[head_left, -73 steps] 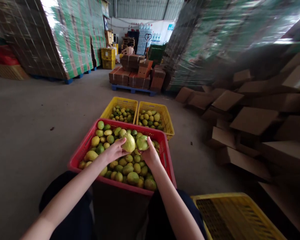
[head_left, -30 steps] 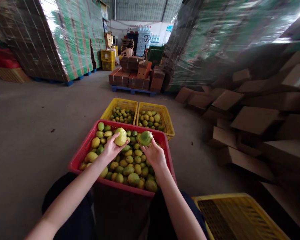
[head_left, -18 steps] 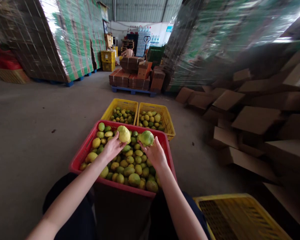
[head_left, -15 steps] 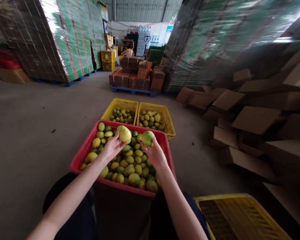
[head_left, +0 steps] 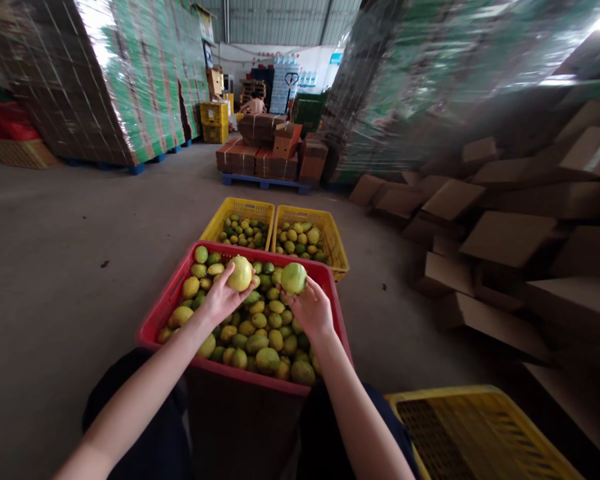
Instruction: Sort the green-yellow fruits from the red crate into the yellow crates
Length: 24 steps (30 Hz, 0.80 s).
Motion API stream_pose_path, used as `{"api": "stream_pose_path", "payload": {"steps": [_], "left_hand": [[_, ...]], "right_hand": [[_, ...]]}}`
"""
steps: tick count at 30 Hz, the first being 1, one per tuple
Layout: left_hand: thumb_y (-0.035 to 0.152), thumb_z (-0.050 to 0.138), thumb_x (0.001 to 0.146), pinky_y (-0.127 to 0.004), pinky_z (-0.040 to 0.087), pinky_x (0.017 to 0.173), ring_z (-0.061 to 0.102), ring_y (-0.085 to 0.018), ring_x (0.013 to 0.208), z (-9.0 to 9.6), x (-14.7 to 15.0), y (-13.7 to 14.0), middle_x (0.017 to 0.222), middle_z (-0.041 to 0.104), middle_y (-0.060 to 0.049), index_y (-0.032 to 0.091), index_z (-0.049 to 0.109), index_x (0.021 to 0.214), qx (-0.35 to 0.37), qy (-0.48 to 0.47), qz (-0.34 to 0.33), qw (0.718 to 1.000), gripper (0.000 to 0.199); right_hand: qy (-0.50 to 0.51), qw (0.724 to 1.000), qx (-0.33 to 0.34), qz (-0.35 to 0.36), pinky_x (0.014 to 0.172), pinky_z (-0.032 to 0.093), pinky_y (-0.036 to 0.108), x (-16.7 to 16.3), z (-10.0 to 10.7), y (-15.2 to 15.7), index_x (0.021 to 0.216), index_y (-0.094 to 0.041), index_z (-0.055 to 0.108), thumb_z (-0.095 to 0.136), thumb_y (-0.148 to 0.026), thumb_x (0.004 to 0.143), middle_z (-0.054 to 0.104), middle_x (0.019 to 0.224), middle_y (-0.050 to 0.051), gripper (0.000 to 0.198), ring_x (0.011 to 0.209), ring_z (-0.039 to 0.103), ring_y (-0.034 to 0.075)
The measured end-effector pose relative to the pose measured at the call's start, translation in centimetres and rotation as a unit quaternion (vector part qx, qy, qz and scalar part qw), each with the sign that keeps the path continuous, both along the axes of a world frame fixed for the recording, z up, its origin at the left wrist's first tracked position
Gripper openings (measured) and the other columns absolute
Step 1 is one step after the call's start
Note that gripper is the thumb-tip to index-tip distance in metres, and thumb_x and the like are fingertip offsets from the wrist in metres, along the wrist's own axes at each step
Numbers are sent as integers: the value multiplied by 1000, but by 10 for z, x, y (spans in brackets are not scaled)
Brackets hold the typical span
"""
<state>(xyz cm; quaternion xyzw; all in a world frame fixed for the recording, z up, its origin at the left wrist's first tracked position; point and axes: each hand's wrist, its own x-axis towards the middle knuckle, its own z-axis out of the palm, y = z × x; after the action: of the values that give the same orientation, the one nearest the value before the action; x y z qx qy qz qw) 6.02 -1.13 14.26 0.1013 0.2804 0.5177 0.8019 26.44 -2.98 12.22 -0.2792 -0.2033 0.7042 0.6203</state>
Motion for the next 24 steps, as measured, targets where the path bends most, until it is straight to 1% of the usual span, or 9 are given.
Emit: {"api": "stream_pose_path", "payload": {"steps": [2, 4, 6, 9, 12, 15, 18, 20, 24], "left_hand": [[31, 52, 94, -22, 59, 57, 69, -15, 66, 0, -2, 1, 90, 73, -10, 14, 59, 123, -14, 13, -9, 1000, 35], [34, 52, 92, -20, 55, 47, 65, -13, 55, 2, -4, 1, 88, 73, -11, 13, 60, 119, -17, 19, -12, 1000, 35], [36, 52, 91, -19, 51, 40, 61, -12, 48, 4, -5, 0, 82, 73, -10, 12, 61, 116, -12, 19, 5, 1000, 35], [36, 48, 91, -19, 46, 35, 58, -12, 43, 7, -6, -3, 72, 70, -7, 11, 62, 113, -10, 26, 25, 999, 36], [35, 43, 93, -21, 52, 42, 65, -16, 52, 6, -3, -5, 73, 70, -10, 8, 63, 116, -8, 7, 9, 1000, 42], [34, 43, 92, -22, 55, 47, 66, -16, 58, 2, -1, -6, 80, 72, -11, 11, 61, 126, 17, -26, -15, 999, 45], [28, 44, 91, -20, 52, 44, 62, -12, 54, -1, 1, -6, 98, 73, -9, 22, 57, 134, 52, -48, -15, 997, 45], [25, 43, 91, -19, 53, 48, 64, -11, 59, -1, 3, -5, 108, 72, -8, 27, 56, 135, 52, -72, -6, 996, 46], [23, 41, 91, -29, 60, 71, 71, -19, 90, 1, 10, -1, 111, 72, -8, 27, 55, 137, 9, -108, 31, 994, 48]], "right_hand": [[-2, 1000, 5, 7, 60, 60, 32, 1, 2, -2, 89, -20, 70, 64, -34, 79, 76, 81, 6, 18, 70, 71, 21], [3, 1000, 5, 3, 53, 57, 30, 0, 3, -4, 89, -18, 69, 63, -39, 80, 75, 78, 7, 24, 63, 69, 20], [19, 999, -9, -27, 47, 54, 27, -1, 5, -5, 89, -19, 68, 64, -39, 81, 75, 78, 5, 23, 59, 67, 18], [48, 995, -58, -73, 45, 53, 24, -2, 5, -5, 86, -20, 67, 65, -36, 81, 74, 74, 1, 16, 61, 68, 17], [72, 992, -78, -61, 47, 55, 25, 0, 2, -3, 83, -20, 66, 65, -38, 80, 74, 73, 3, 18, 64, 69, 18], [72, 996, -52, -27, 45, 54, 23, 2, -1, -1, 86, -18, 67, 63, -37, 80, 74, 77, 5, 19, 65, 69, 17], [45, 999, -1, 8, 32, 43, 19, 3, -2, 1, 95, -16, 69, 55, -36, 84, 75, 82, 8, 26, 47, 58, 12], [37, 999, 12, 13, 29, 38, 19, 5, -2, 2, 96, -17, 69, 51, -35, 87, 75, 84, 8, 27, 40, 52, 10], [60, 998, -10, -1, 42, 50, 23, 5, 0, 2, 94, -19, 70, 52, -39, 90, 76, 93, 8, 27, 58, 64, 14]]}}
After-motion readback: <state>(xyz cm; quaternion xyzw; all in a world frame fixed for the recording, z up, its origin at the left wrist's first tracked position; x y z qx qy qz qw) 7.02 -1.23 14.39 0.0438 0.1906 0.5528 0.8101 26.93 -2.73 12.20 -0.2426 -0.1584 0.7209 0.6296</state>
